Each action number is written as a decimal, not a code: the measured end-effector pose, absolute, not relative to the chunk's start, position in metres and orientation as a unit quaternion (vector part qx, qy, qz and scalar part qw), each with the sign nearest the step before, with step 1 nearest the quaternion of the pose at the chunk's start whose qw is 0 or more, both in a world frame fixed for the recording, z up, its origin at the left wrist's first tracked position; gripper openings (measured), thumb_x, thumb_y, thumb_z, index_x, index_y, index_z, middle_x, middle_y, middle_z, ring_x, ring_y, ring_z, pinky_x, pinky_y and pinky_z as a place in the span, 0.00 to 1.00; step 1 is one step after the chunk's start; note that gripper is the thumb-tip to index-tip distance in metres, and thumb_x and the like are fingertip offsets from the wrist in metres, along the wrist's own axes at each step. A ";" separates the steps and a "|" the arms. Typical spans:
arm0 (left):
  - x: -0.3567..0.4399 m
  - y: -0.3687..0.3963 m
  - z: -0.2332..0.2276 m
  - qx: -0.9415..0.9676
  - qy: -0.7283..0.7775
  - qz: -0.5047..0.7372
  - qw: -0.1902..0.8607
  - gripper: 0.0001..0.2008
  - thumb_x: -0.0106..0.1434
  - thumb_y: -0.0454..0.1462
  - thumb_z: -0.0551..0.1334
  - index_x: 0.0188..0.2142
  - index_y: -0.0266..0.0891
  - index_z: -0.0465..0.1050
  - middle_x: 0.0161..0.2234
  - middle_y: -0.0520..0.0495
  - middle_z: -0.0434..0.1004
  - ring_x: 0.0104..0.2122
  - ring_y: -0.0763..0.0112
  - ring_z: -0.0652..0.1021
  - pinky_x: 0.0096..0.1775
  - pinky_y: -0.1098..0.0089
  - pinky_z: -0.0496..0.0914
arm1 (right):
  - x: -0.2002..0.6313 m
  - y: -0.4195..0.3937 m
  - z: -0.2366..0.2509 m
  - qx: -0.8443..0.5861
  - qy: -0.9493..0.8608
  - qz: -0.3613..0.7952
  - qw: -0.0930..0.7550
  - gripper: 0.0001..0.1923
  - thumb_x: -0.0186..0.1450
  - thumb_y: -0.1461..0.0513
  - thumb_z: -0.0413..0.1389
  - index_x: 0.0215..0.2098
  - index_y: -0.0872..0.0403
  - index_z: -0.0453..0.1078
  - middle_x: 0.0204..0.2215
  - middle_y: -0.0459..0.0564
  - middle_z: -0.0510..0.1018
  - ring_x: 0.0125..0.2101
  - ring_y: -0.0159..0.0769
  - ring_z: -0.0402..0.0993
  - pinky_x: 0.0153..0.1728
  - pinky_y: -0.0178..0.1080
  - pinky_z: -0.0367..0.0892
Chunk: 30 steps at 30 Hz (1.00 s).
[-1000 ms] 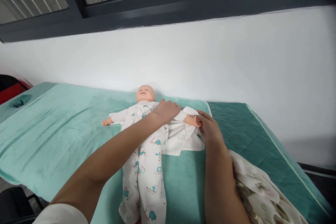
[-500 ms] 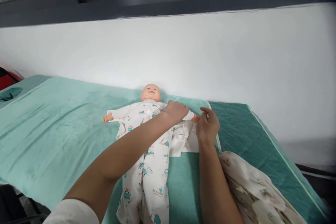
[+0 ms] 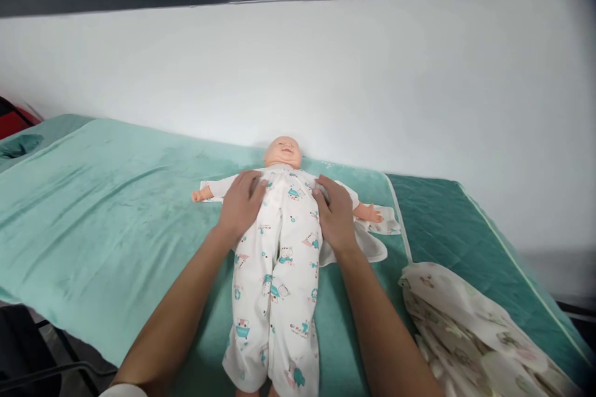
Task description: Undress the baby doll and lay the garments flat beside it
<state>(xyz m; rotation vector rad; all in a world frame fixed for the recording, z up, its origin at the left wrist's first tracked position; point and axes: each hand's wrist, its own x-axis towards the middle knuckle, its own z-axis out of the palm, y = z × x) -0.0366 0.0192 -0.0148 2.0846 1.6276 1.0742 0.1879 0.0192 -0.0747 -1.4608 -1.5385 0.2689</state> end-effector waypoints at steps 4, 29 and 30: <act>-0.059 0.019 -0.034 0.674 0.608 0.371 0.196 0.21 0.72 0.51 0.50 0.49 0.42 0.73 0.48 0.42 0.78 0.46 0.59 0.78 0.50 0.59 0.69 | 0.183 0.019 -0.077 -0.550 -0.644 0.167 0.505 0.18 0.72 0.50 0.48 0.53 0.46 0.71 0.60 0.51 0.73 0.62 0.43 0.64 0.65 0.54 0.53; -0.044 0.038 -0.051 0.585 0.545 0.477 0.366 0.20 0.70 0.49 0.56 0.53 0.40 0.72 0.56 0.42 0.74 0.55 0.64 0.73 0.59 0.63 0.65 | 0.185 0.055 -0.081 -0.514 -0.599 0.276 0.549 0.18 0.69 0.50 0.52 0.52 0.48 0.69 0.59 0.49 0.74 0.61 0.40 0.65 0.64 0.50 0.57; -0.044 0.039 -0.051 0.586 0.544 0.475 0.367 0.20 0.70 0.50 0.56 0.53 0.40 0.72 0.56 0.43 0.73 0.55 0.64 0.72 0.59 0.63 0.65 | 0.185 0.057 -0.082 -0.510 -0.595 0.284 0.552 0.17 0.68 0.50 0.53 0.51 0.48 0.69 0.59 0.49 0.74 0.61 0.40 0.65 0.64 0.49 0.57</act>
